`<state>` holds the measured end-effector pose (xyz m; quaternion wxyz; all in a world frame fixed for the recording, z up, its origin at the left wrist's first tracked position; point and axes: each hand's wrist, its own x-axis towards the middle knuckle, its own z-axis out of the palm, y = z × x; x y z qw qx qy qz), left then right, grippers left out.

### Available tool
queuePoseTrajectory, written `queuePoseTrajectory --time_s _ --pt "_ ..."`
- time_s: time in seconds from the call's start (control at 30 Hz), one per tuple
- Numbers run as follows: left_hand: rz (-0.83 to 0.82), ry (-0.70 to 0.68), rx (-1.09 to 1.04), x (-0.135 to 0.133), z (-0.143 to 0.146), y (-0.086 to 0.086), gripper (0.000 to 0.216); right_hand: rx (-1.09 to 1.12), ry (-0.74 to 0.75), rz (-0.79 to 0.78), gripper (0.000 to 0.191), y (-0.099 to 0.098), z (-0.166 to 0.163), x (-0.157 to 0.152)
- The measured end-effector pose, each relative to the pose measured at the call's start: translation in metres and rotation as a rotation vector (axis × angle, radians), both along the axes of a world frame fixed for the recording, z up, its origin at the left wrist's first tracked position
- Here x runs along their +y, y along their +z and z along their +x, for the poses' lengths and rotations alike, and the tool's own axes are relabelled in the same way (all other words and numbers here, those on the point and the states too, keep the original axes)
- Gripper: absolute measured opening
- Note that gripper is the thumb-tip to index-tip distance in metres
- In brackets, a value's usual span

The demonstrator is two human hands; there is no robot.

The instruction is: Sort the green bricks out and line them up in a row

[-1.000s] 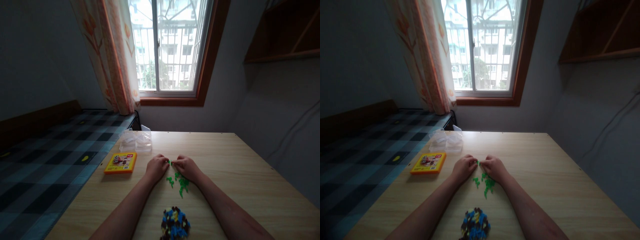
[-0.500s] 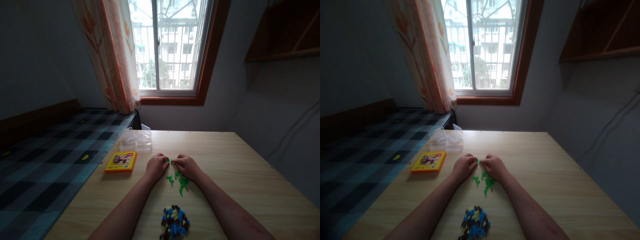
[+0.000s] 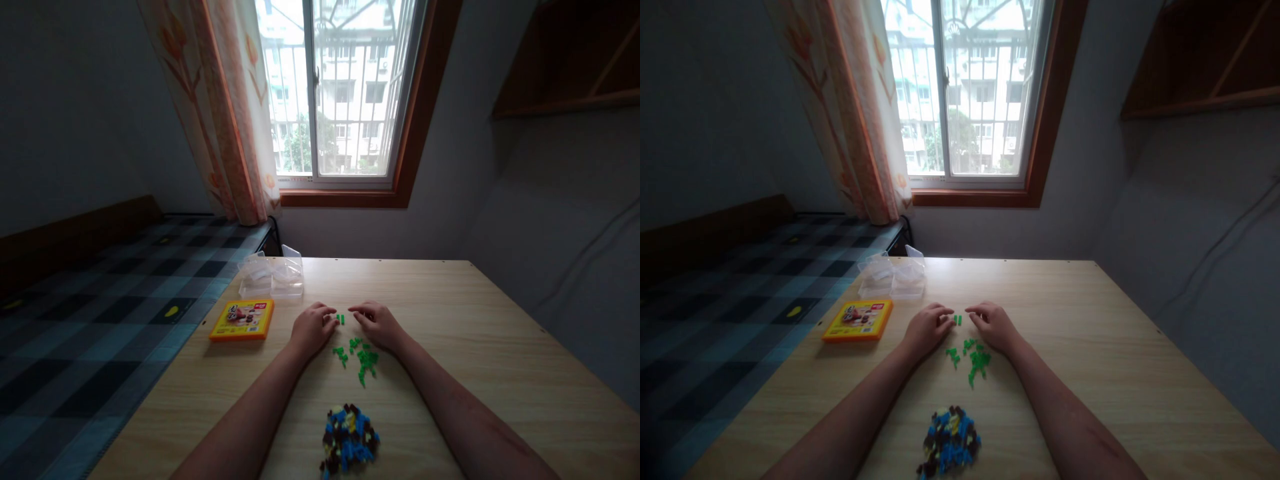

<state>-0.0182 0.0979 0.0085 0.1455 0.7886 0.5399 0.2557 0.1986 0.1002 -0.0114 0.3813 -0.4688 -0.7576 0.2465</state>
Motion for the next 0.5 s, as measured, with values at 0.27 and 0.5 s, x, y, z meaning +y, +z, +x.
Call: queuePoseTrajectory --time_s 0.27,0.5 --pt "-0.048 -0.046 -0.11 0.001 -0.004 0.007 0.018 -0.024 0.237 -0.473 0.027 0.024 0.031 0.001" --pt "-0.03 -0.041 -0.118 0.005 -0.006 0.002 0.038 -0.312 0.383 -0.58 0.02 0.048 0.043 -0.006"
